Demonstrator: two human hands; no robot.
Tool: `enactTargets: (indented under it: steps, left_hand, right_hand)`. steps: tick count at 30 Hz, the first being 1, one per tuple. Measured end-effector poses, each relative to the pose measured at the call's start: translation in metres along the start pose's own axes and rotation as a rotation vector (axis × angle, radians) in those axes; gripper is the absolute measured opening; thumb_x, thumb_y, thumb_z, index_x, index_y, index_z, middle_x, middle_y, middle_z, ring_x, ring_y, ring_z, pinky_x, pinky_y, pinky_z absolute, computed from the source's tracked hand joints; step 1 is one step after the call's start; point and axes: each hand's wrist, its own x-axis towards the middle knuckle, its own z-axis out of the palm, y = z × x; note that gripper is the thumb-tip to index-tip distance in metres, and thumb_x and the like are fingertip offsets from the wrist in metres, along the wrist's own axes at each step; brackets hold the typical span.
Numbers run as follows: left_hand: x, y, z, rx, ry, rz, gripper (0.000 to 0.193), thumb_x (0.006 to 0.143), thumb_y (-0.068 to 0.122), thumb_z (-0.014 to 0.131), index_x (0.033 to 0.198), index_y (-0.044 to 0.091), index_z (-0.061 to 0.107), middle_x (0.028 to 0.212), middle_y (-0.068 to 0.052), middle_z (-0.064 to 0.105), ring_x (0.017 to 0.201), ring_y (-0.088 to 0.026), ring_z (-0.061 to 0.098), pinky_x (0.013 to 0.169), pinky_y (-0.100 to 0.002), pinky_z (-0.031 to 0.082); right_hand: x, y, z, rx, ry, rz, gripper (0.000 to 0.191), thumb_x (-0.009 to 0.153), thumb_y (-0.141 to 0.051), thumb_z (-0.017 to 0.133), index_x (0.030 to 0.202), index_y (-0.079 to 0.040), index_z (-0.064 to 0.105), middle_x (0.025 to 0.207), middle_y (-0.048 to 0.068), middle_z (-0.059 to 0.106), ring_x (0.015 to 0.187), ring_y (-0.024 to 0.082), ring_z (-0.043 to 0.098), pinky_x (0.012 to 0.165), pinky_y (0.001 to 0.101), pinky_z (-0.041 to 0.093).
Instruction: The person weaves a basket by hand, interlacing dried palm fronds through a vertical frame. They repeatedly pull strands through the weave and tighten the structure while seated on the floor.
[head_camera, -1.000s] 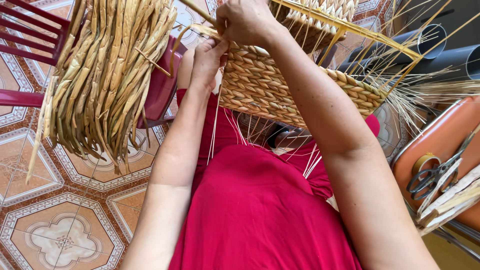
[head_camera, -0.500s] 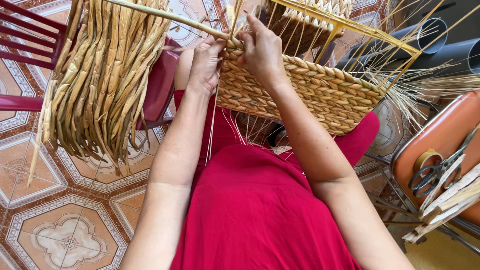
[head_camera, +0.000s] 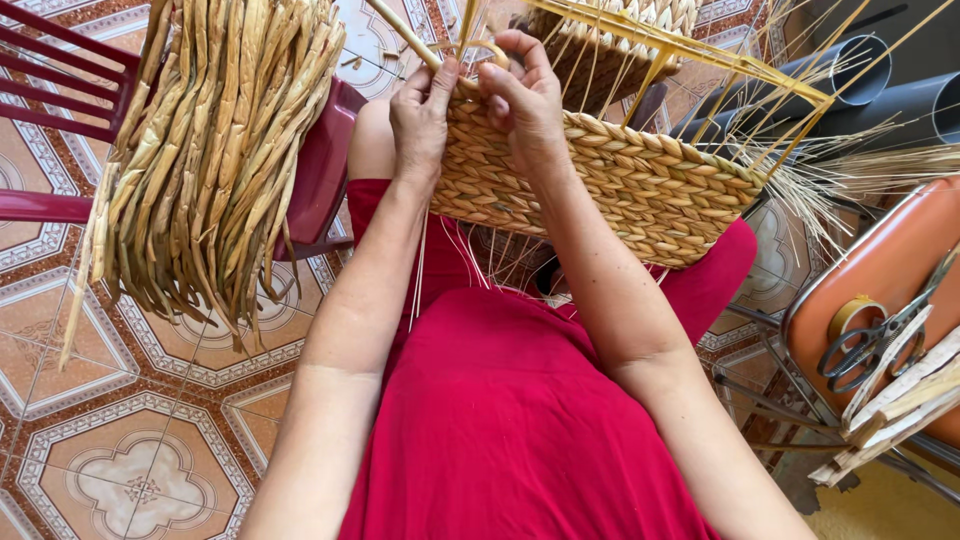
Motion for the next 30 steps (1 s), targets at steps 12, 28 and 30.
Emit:
enactTargets:
  steps: [12, 28, 30]
  left_hand:
    - [0.008, 0.015, -0.039, 0.961, -0.338, 0.909, 0.022, 0.106, 0.004, 0.070, 0.127, 0.009, 0.065, 0.112, -0.007, 0.056, 0.103, -0.020, 0.066, 0.089, -0.026, 0.061]
    - [0.022, 0.059, -0.008, 1.430, -0.755, 0.679, 0.017, 0.100, 0.001, 0.056, 0.117, 0.003, 0.057, 0.103, -0.018, 0.066, 0.094, -0.033, 0.066, 0.077, -0.048, 0.057]
    - [0.031, 0.058, -0.012, 1.379, -0.773, 0.634, 0.021, 0.097, 0.000, 0.058, 0.118, 0.004, 0.057, 0.099, -0.020, 0.068, 0.095, -0.036, 0.068, 0.079, -0.049, 0.057]
  right_hand:
    - [-0.070, 0.017, -0.051, -0.066, -0.029, 0.077, 0.052, 0.095, -0.001, 0.071, 0.143, 0.000, 0.053, 0.114, 0.008, 0.071, 0.104, 0.013, 0.069, 0.096, 0.0271, 0.058]
    - [-0.115, -0.021, -0.063, 0.007, -0.133, 0.018, 0.021, 0.086, 0.010, 0.063, 0.101, -0.004, 0.062, 0.129, 0.010, 0.071, 0.117, 0.017, 0.065, 0.108, 0.0303, 0.049]
    - [-0.117, -0.028, -0.052, -0.131, -0.215, -0.102, 0.017, 0.087, 0.008, 0.060, 0.097, -0.006, 0.061, 0.106, 0.004, 0.065, 0.126, 0.017, 0.062, 0.112, 0.0294, 0.048]
